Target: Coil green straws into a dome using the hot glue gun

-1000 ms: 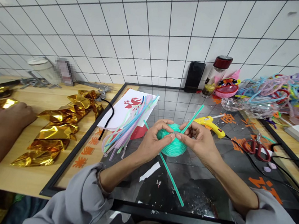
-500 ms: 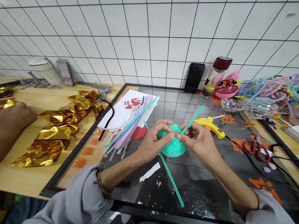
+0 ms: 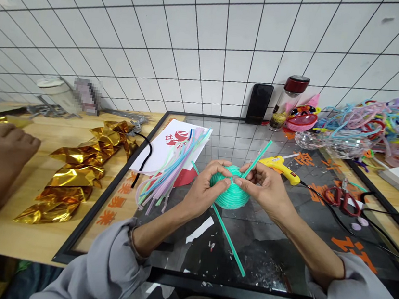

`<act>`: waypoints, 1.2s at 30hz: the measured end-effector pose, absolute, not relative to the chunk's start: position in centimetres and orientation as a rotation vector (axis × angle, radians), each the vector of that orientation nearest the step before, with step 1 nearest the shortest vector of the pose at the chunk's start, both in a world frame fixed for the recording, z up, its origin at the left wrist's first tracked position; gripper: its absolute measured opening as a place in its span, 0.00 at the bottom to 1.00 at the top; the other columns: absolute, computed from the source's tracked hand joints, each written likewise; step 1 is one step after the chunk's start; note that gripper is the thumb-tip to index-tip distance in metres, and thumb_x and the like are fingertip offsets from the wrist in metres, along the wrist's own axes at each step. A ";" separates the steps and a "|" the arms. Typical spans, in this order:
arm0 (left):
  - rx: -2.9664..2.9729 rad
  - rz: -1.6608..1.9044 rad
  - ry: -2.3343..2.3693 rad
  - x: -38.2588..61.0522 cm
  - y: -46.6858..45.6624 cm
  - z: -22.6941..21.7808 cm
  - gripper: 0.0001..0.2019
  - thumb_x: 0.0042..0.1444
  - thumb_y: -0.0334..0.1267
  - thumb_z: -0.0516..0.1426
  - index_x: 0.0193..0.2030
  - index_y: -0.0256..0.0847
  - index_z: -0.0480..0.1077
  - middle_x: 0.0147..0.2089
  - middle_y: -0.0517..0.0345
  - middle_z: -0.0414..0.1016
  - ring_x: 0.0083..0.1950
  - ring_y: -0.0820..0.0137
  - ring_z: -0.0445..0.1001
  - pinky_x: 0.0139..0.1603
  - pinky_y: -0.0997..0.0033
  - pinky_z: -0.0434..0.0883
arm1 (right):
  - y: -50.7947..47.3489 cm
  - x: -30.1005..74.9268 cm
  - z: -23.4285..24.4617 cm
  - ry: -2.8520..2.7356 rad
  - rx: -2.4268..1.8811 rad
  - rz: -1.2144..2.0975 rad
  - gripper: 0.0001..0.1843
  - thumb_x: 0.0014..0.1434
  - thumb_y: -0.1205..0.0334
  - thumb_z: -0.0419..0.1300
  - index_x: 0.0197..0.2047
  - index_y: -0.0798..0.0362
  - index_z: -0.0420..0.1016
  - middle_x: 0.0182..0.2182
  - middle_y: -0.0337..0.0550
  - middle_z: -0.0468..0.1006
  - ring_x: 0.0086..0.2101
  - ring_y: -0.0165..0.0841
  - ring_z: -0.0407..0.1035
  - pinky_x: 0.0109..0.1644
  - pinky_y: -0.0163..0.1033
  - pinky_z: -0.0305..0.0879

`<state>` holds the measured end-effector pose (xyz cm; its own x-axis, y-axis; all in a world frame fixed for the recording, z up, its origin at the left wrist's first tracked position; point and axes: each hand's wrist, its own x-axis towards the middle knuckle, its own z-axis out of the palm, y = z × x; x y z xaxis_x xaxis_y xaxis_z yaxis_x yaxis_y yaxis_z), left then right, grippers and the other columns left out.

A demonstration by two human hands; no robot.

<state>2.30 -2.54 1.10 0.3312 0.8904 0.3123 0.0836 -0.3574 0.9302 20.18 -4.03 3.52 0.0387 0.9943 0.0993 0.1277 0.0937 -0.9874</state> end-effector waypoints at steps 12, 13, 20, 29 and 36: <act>1.689 1.124 0.882 2.4 -2.4 1.2 0.03 0.57 0.36 0.58 0.39 0.42 0.71 0.58 0.49 0.73 0.63 0.59 0.70 0.66 0.53 0.64 | -3.9 20.3 3.1 -1.343 -1.245 1.023 0.21 0.41 0.50 0.74 0.33 0.52 0.74 0.24 0.34 0.65 0.26 0.29 0.59 0.29 0.36 0.58; 1.691 1.117 0.881 2.3 -2.4 1.2 0.04 0.56 0.35 0.59 0.39 0.42 0.71 0.58 0.49 0.72 0.63 0.59 0.70 0.66 0.53 0.64 | -4.0 20.3 3.1 -1.340 -1.247 1.026 0.21 0.41 0.50 0.74 0.33 0.52 0.74 0.24 0.34 0.65 0.26 0.29 0.59 0.29 0.36 0.58; 1.666 1.107 0.873 2.4 -2.5 1.3 0.05 0.53 0.34 0.59 0.38 0.42 0.70 0.59 0.49 0.70 0.63 0.58 0.70 0.66 0.53 0.63 | -4.0 20.3 3.4 -1.315 -1.250 1.050 0.21 0.40 0.51 0.74 0.32 0.53 0.74 0.23 0.34 0.65 0.26 0.29 0.58 0.29 0.36 0.56; 1.628 1.104 0.886 2.6 -2.7 1.3 0.05 0.52 0.33 0.59 0.37 0.42 0.68 0.58 0.50 0.69 0.62 0.58 0.70 0.65 0.53 0.64 | -4.2 20.1 3.3 -1.322 -1.253 1.034 0.21 0.41 0.51 0.74 0.32 0.53 0.73 0.24 0.34 0.65 0.27 0.29 0.58 0.29 0.37 0.56; 1.677 1.084 0.846 2.1 -2.5 1.0 0.04 0.57 0.36 0.56 0.40 0.42 0.69 0.59 0.49 0.70 0.64 0.58 0.68 0.66 0.53 0.62 | -4.2 20.1 3.2 -1.308 -1.243 1.046 0.21 0.40 0.52 0.73 0.33 0.54 0.74 0.23 0.33 0.64 0.26 0.28 0.58 0.29 0.37 0.56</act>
